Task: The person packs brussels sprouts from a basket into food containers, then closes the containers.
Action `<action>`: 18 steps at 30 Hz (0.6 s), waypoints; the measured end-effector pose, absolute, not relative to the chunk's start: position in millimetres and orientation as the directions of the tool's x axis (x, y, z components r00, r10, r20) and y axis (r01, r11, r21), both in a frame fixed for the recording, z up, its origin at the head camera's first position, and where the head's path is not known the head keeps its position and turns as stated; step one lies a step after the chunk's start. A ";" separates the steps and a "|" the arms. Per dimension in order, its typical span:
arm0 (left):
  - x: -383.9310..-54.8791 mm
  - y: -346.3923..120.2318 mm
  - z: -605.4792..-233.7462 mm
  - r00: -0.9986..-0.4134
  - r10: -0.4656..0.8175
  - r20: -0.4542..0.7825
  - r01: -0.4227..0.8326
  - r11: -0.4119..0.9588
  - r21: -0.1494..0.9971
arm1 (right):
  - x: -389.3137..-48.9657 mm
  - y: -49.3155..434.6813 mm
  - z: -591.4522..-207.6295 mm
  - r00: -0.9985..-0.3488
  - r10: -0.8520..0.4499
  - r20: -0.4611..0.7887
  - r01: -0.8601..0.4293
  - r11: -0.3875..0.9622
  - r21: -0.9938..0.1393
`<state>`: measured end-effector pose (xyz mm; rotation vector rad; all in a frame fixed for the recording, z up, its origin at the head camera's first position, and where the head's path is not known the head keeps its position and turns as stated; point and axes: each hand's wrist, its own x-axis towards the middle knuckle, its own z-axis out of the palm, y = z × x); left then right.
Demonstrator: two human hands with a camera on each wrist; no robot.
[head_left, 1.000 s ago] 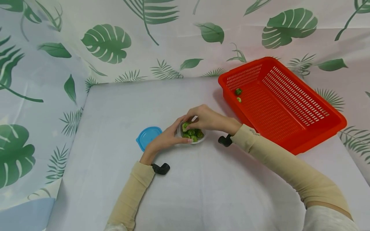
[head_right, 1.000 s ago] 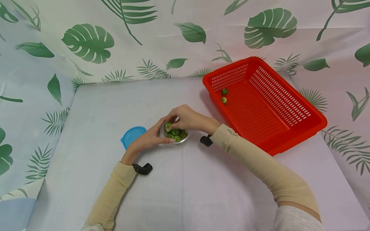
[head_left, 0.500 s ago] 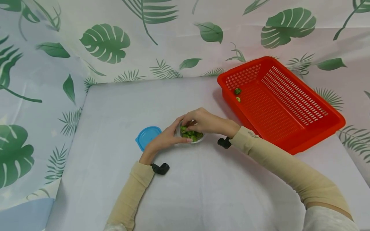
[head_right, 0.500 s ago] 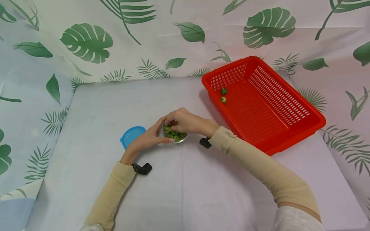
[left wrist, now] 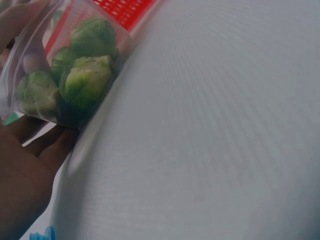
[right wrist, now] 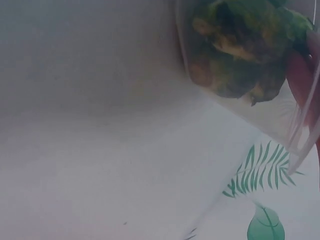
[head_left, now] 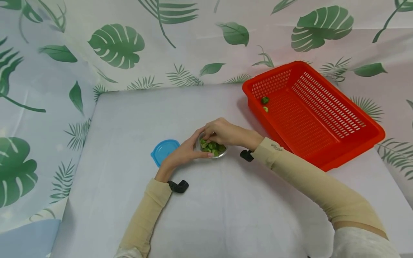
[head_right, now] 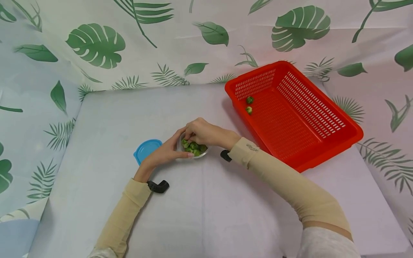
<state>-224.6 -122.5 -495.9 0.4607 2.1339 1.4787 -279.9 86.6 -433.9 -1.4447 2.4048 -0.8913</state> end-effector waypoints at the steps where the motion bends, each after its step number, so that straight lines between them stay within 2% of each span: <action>1: -224.5 -122.9 -495.7 -0.818 0.536 -0.208 -0.007 0.352 0.936 | -280.4 85.8 -433.6 -0.502 -0.856 0.128 -0.732 0.341 -0.590; 12: -226.4 -123.6 -496.0 -0.813 0.542 -0.213 -0.020 0.340 0.940 | -278.1 87.8 -432.4 -0.488 -0.866 0.111 -0.738 0.341 -0.583; 18: -225.4 -124.5 -494.8 -0.810 0.544 -0.218 -0.024 0.342 0.939 | -275.0 88.0 -429.3 -0.440 -0.895 0.069 -0.778 0.341 -0.528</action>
